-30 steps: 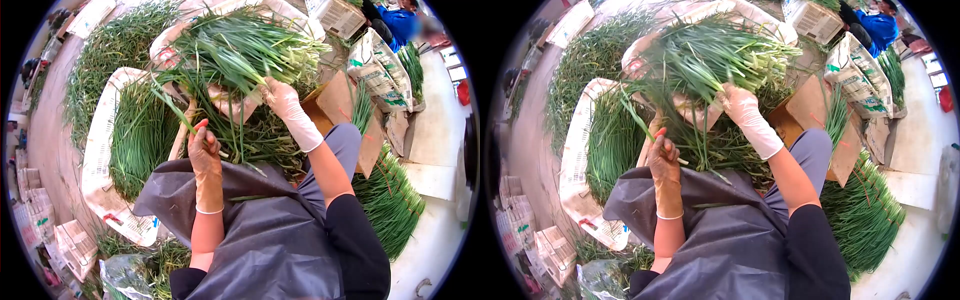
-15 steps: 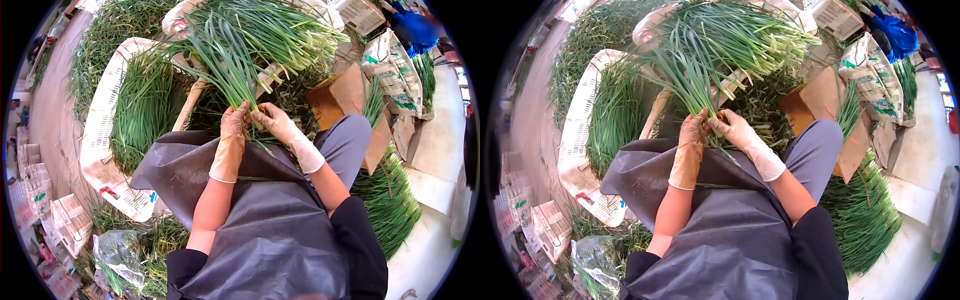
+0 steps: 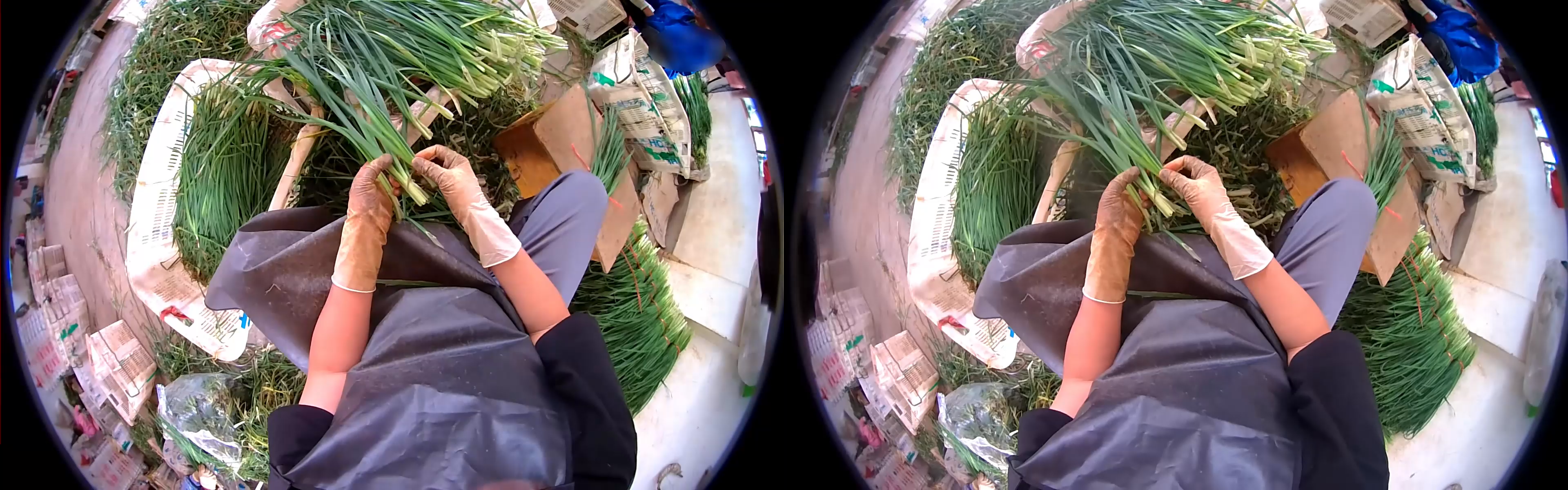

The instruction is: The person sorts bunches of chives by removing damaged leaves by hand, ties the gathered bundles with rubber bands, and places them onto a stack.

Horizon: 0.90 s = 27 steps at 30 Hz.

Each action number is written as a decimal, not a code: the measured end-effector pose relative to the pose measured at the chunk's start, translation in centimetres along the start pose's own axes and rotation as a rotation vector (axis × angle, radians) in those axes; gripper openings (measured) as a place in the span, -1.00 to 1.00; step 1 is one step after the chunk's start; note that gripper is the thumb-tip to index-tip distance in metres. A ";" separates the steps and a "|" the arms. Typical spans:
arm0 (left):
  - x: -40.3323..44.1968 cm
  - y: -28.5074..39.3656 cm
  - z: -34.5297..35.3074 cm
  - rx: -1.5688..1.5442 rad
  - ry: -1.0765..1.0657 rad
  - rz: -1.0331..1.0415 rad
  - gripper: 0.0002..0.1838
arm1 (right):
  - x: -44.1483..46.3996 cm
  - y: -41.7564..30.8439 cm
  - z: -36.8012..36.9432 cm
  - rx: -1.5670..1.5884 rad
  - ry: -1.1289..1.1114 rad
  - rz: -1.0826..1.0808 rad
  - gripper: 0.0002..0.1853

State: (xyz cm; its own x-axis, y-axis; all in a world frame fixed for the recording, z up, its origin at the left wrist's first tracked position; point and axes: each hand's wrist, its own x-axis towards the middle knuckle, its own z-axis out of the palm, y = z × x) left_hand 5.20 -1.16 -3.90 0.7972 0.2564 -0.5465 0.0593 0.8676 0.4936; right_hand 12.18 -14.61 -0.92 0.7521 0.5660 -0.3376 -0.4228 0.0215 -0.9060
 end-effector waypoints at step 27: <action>-1.3 1.9 2.1 -0.263 -0.197 0.061 -0.72 | -2.9 -0.2 -6.5 -1.180 0.097 -0.044 -0.64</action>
State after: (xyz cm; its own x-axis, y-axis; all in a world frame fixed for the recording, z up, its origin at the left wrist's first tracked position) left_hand 5.49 -0.76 -0.84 0.8967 0.2464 -0.3677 -0.1287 0.9400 0.3160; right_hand 13.43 -21.63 -1.42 0.8113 0.5176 -0.2718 0.2943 -0.7633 -0.5752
